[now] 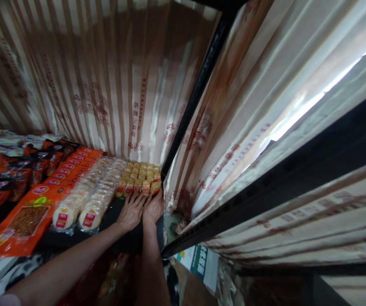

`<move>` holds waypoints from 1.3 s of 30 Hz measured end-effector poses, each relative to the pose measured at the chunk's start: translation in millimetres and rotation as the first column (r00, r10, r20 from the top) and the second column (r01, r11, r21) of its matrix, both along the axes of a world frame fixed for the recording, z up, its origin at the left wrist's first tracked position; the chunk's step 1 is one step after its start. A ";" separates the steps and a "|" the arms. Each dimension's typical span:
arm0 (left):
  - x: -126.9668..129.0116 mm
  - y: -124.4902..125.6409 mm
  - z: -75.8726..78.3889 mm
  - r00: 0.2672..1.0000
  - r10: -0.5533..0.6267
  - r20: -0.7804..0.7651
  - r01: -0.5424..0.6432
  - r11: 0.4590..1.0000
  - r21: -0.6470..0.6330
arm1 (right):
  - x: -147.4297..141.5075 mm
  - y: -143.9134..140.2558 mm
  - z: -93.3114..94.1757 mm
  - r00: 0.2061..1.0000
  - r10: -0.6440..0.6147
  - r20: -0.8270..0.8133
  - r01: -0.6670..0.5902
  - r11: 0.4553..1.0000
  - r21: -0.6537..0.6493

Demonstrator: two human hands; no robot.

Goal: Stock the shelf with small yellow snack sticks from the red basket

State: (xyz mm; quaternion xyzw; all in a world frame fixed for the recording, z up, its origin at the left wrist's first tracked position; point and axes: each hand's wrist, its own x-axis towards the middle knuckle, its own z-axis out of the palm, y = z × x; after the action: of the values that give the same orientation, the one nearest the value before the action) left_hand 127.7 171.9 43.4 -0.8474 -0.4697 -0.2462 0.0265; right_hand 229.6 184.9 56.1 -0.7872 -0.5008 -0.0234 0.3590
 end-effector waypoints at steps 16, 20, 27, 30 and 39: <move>1.1 0.9 1.7 0.999 -0.016 0.049 0.017 1.000 -0.018 | 9.7 14.9 -16.2 0.977 0.166 -0.131 -0.143 0.975 0.169; 1.1 0.9 2.3 0.999 -0.017 0.049 0.018 1.000 -0.022 | 11.6 16.5 -20.7 0.979 0.159 -0.126 -0.136 0.976 0.173; 0.5 0.5 1.9 0.999 -0.017 0.038 0.018 0.999 -0.027 | 10.2 14.9 -20.0 0.981 0.161 -0.104 -0.140 0.974 0.179; 0.9 1.0 1.3 0.999 -0.018 0.044 0.020 0.999 -0.034 | 9.0 13.9 -18.2 0.977 0.174 -0.123 -0.148 0.969 0.200; 2.0 0.1 4.6 0.998 -0.013 0.061 0.017 0.997 -0.070 | 9.9 13.7 -18.4 0.968 0.201 -0.153 -0.169 0.965 0.198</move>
State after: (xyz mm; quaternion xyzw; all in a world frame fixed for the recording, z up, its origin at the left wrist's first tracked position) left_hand 129.7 172.1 48.0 -0.8434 -0.4723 -0.2554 -0.0194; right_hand 239.5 198.6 37.7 -0.6994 -0.5352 0.0322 0.4726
